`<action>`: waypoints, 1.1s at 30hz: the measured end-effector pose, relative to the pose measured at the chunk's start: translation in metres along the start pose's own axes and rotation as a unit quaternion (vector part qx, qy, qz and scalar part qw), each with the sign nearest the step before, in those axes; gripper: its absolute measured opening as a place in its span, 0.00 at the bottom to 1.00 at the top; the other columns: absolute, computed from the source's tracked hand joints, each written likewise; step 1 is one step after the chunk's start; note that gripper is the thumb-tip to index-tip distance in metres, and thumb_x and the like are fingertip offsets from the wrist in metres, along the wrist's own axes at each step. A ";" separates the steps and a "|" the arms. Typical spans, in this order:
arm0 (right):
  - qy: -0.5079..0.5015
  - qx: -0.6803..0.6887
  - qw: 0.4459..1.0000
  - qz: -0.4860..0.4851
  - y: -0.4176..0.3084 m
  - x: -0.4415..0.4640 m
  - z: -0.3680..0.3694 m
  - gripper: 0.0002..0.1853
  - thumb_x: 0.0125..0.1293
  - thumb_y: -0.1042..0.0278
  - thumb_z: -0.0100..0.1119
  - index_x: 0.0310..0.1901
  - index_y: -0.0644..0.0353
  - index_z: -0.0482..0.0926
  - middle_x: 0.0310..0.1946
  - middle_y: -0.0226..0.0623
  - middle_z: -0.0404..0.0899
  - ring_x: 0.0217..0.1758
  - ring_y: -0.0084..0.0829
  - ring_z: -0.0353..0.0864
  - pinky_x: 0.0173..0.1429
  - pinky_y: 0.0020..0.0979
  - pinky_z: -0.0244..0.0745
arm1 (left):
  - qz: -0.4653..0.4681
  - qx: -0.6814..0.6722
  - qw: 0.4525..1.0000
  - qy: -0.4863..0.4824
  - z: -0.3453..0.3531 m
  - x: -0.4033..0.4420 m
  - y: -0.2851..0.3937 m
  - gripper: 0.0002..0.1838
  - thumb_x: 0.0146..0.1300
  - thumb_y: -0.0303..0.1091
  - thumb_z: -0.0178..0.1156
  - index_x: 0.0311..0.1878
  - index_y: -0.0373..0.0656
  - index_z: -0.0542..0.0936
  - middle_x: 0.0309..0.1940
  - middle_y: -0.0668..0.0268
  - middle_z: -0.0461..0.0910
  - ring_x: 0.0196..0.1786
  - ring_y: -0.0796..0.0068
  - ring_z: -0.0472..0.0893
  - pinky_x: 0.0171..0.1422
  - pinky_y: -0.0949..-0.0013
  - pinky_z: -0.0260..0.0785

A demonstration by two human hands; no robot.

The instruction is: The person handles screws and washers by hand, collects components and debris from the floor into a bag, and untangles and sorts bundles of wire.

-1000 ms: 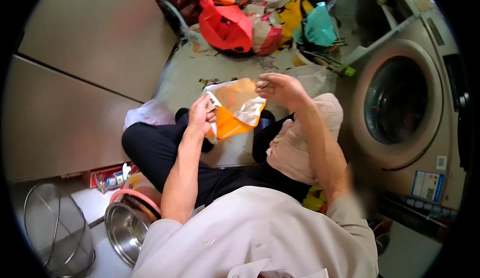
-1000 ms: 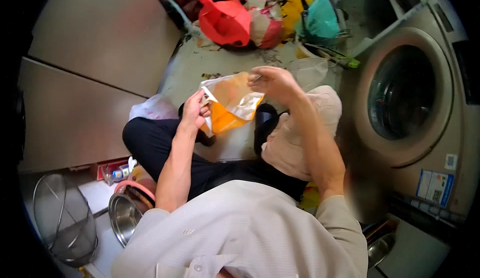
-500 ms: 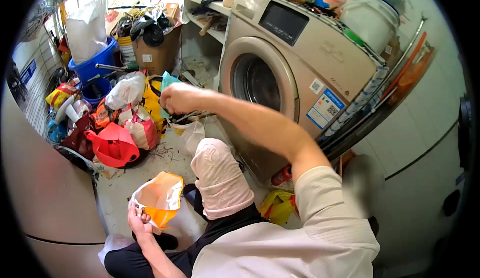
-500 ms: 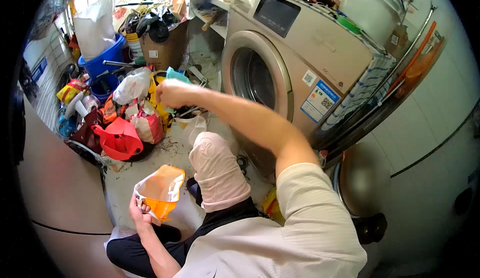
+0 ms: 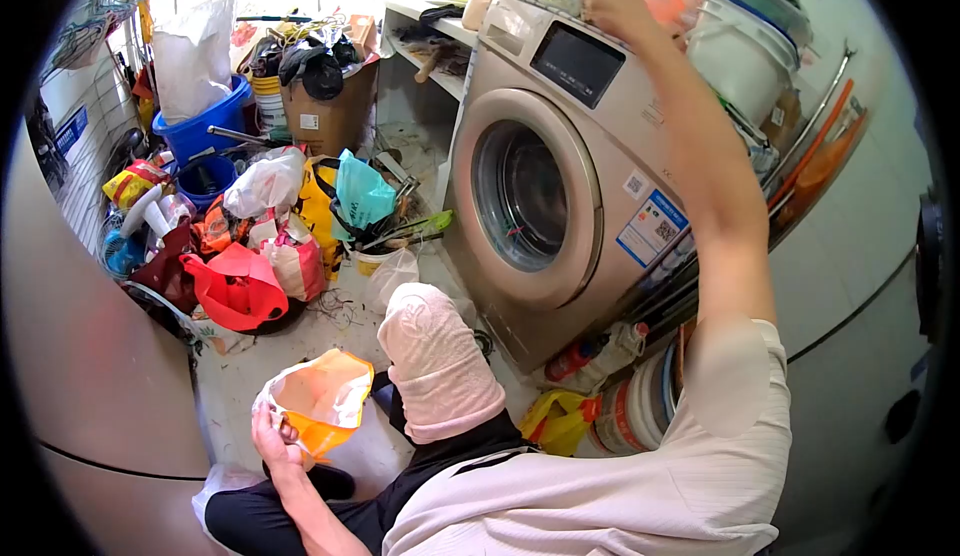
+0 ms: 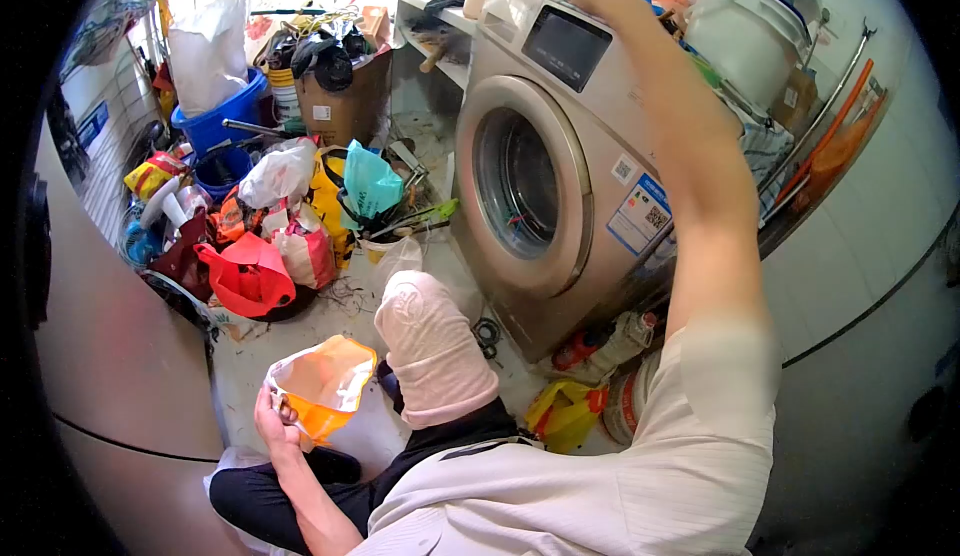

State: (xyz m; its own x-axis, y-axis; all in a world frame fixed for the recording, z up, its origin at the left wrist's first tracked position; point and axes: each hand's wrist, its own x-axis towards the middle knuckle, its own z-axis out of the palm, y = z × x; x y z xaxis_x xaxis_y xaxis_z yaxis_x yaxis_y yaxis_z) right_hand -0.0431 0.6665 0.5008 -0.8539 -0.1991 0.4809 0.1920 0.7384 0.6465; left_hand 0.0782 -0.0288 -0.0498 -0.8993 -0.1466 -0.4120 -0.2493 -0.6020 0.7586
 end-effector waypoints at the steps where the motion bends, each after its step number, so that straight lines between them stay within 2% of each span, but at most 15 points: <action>1: 0.000 -0.001 1.000 -0.001 -0.009 -0.011 -0.018 0.13 0.68 0.66 0.55 0.49 0.61 0.83 0.42 0.49 0.85 0.47 0.50 0.85 0.52 0.47 0.79 | 0.000 -0.001 1.000 0.001 -0.001 0.000 0.000 0.07 0.75 0.39 0.56 0.39 0.49 0.76 0.21 0.72 0.73 0.14 0.85 0.65 0.17 0.79 0.52; 4: -0.062 0.113 0.988 0.085 -0.033 -0.043 -0.073 0.16 0.69 0.61 0.58 0.51 0.59 0.85 0.44 0.50 0.86 0.50 0.48 0.85 0.55 0.45 0.78 | -0.007 -0.019 1.000 -0.015 0.000 0.000 0.001 0.07 0.75 0.39 0.56 0.39 0.49 0.76 0.21 0.72 0.73 0.14 0.85 0.65 0.16 0.79 0.52; 6: -0.154 0.124 0.974 0.111 -0.010 -0.041 -0.065 0.17 0.66 0.56 0.61 0.49 0.57 0.86 0.46 0.50 0.86 0.52 0.45 0.84 0.58 0.44 0.77 | 0.000 -0.020 1.000 0.009 0.004 0.001 0.001 0.07 0.75 0.39 0.56 0.40 0.49 0.76 0.20 0.72 0.72 0.14 0.85 0.64 0.16 0.78 0.52; 8: -0.106 0.020 0.987 0.118 -0.010 -0.035 -0.052 0.18 0.65 0.56 0.61 0.49 0.59 0.86 0.44 0.48 0.87 0.47 0.45 0.85 0.54 0.45 0.78 | -0.011 -0.007 1.000 0.003 0.005 0.004 0.004 0.07 0.75 0.39 0.56 0.40 0.49 0.77 0.20 0.73 0.73 0.13 0.85 0.64 0.15 0.78 0.51; 10: -0.142 0.022 0.987 0.070 -0.048 -0.028 -0.090 0.17 0.65 0.58 0.60 0.47 0.60 0.86 0.41 0.47 0.87 0.42 0.46 0.86 0.49 0.45 0.78 | -0.010 -0.032 0.999 -0.019 0.009 0.001 0.008 0.07 0.76 0.39 0.56 0.41 0.49 0.78 0.20 0.74 0.73 0.13 0.85 0.64 0.14 0.78 0.51; 14: -0.054 0.203 0.978 0.011 -0.154 -0.015 -0.127 0.17 0.66 0.58 0.61 0.48 0.62 0.85 0.38 0.48 0.87 0.40 0.44 0.86 0.49 0.45 0.79 | 0.020 -0.072 0.997 -0.006 0.014 -0.013 0.022 0.04 0.71 0.35 0.63 0.40 0.49 0.79 0.24 0.77 0.74 0.15 0.89 0.64 0.17 0.81 0.51; 17: -0.047 0.302 0.951 -0.043 -0.246 -0.017 -0.162 0.17 0.67 0.58 0.62 0.48 0.63 0.84 0.36 0.49 0.87 0.38 0.43 0.87 0.48 0.44 0.80 | 0.054 -0.013 0.998 -0.019 0.012 -0.022 0.043 0.04 0.66 0.29 0.65 0.40 0.46 0.80 0.23 0.77 0.73 0.16 0.89 0.65 0.18 0.82 0.53; 19: -0.080 0.227 0.955 -0.175 -0.305 -0.012 -0.183 0.15 0.66 0.62 0.62 0.49 0.63 0.84 0.39 0.50 0.87 0.41 0.42 0.87 0.48 0.41 0.80 | 0.065 -0.002 0.998 -0.009 0.021 -0.025 0.059 0.06 0.63 0.27 0.66 0.40 0.47 0.79 0.22 0.77 0.72 0.17 0.89 0.64 0.20 0.83 0.52; 21: -0.233 0.321 0.891 -0.221 -0.359 -0.023 -0.206 0.16 0.67 0.66 0.63 0.53 0.64 0.82 0.45 0.47 0.86 0.48 0.37 0.86 0.53 0.36 0.79 | 0.067 0.000 0.998 -0.018 0.027 -0.039 0.078 0.07 0.62 0.26 0.67 0.39 0.47 0.78 0.22 0.77 0.71 0.18 0.89 0.63 0.20 0.83 0.52; 23: -0.100 0.335 0.865 -0.361 -0.421 -0.030 -0.144 0.23 0.68 0.53 0.62 0.57 0.61 0.80 0.51 0.48 0.82 0.54 0.46 0.84 0.58 0.42 0.78 | 0.085 0.014 0.996 -0.037 0.025 -0.043 0.091 0.05 0.64 0.28 0.65 0.39 0.48 0.79 0.23 0.76 0.72 0.18 0.87 0.64 0.22 0.80 0.53; 27: -0.231 0.322 0.813 -0.427 -0.542 -0.073 -0.129 0.40 0.57 0.41 0.70 0.66 0.59 0.72 0.60 0.50 0.76 0.59 0.49 0.81 0.62 0.44 0.77 | 0.113 -0.004 0.992 -0.056 0.036 -0.065 0.122 0.05 0.64 0.29 0.65 0.40 0.46 0.79 0.24 0.75 0.73 0.19 0.87 0.64 0.23 0.80 0.53; 29: -0.259 0.416 0.765 -0.419 -0.610 -0.099 -0.080 0.42 0.55 0.42 0.70 0.66 0.60 0.70 0.62 0.50 0.74 0.58 0.49 0.81 0.61 0.45 0.77 | 0.129 -0.015 0.990 -0.047 0.037 -0.071 0.136 0.05 0.65 0.30 0.65 0.41 0.46 0.79 0.24 0.75 0.74 0.19 0.87 0.65 0.23 0.80 0.53; 31: -0.277 0.480 0.716 -0.425 -0.645 -0.117 -0.083 0.35 0.60 0.48 0.66 0.64 0.63 0.72 0.61 0.51 0.75 0.60 0.48 0.81 0.60 0.47 0.77 | 0.147 -0.043 0.984 -0.096 0.030 -0.074 0.148 0.05 0.65 0.31 0.65 0.42 0.45 0.79 0.26 0.74 0.75 0.20 0.87 0.65 0.24 0.80 0.54; 32: -0.192 0.505 0.736 -0.408 -0.679 -0.124 -0.063 0.19 0.61 0.59 0.64 0.48 0.63 0.83 0.46 0.49 0.85 0.52 0.50 0.85 0.52 0.46 0.82 | 0.154 -0.034 0.982 -0.107 0.029 -0.077 0.155 0.06 0.66 0.31 0.65 0.43 0.44 0.80 0.27 0.74 0.76 0.19 0.88 0.64 0.24 0.79 0.53; 33: -0.194 0.513 0.728 -0.413 -0.691 -0.119 -0.062 0.19 0.61 0.59 0.64 0.48 0.63 0.83 0.46 0.49 0.85 0.52 0.50 0.85 0.52 0.46 0.82 | 0.152 -0.028 0.983 -0.096 0.029 -0.077 0.161 0.06 0.66 0.31 0.65 0.43 0.44 0.80 0.27 0.74 0.76 0.19 0.88 0.64 0.24 0.79 0.53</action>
State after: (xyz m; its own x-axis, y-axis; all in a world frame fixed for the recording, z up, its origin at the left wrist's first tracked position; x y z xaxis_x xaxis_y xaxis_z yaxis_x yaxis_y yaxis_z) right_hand -0.0441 0.1401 0.0332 -0.5836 -0.7977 -0.1518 -0.7561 0.6020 -0.2566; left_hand 0.0964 -0.0914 0.1189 -0.9817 -0.1796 -0.0629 0.0576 -0.5957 0.8011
